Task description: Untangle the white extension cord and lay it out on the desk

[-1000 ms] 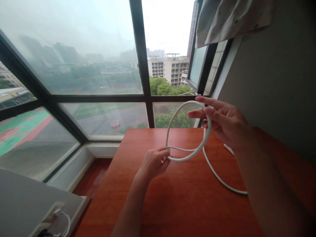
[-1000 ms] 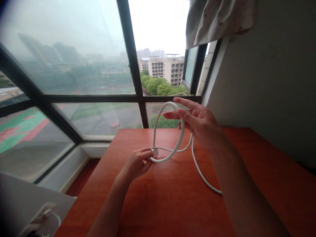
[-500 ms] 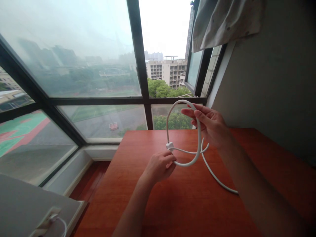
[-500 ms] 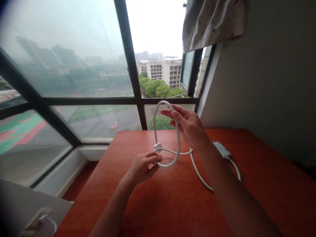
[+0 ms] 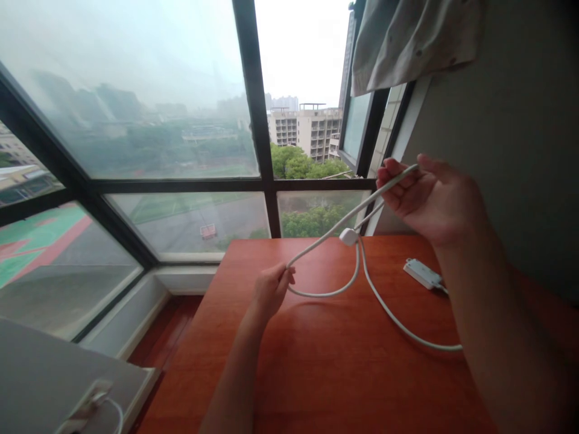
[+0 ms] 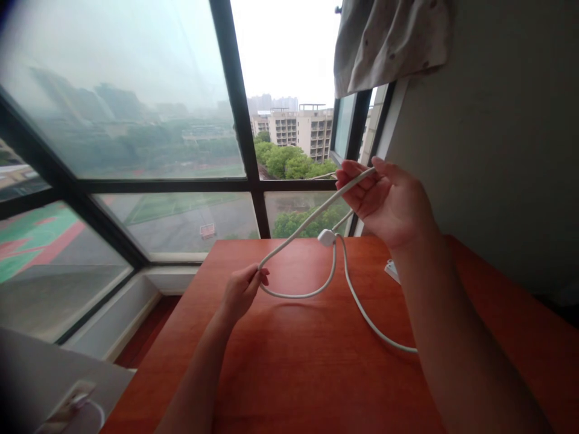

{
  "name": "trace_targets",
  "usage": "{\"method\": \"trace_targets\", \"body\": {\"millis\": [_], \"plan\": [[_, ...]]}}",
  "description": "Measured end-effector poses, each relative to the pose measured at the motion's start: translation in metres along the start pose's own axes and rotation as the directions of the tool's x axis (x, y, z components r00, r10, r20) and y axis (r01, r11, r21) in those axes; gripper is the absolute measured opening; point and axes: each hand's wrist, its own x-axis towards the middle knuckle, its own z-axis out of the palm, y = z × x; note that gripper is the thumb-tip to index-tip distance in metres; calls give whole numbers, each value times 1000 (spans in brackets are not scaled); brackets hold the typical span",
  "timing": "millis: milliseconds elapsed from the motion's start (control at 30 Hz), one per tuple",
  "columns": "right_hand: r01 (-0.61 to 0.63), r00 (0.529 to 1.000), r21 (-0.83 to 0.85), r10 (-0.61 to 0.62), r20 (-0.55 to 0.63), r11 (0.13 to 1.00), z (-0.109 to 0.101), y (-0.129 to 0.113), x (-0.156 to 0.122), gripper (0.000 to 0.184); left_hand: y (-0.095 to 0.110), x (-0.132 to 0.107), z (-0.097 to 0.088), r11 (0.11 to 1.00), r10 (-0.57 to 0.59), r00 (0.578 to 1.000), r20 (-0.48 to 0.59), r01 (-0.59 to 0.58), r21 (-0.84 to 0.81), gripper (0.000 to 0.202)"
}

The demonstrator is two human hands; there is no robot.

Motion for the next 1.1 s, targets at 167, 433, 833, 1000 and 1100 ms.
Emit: {"method": "trace_targets", "body": {"millis": [167, 433, 833, 1000, 1100], "plan": [[-65, 998, 84, 66, -20, 994, -9, 21, 19, 13, -5, 2, 2, 991, -72, 997, -2, 71, -117, 26], [-206, 970, 81, 193, 145, 975, 24, 40, 18, 18, -24, 0, 13, 953, -198, 973, 121, 220, -208, 30], [-596, 788, 251, 496, 366, 763, 60, 73, 36, 26, -29, 0, 2, 984, -176, 976, 130, 176, 9, 23], [-594, 804, 298, 544, 238, 747, 87, 101, 53, 21, -35, -1, 4, 963, -230, 962, 146, 246, -109, 33], [-591, 807, 303, 556, 200, 748, 101, 118, 62, 22, -38, -3, 4, 912, -329, 921, 210, 367, -181, 39]]}}
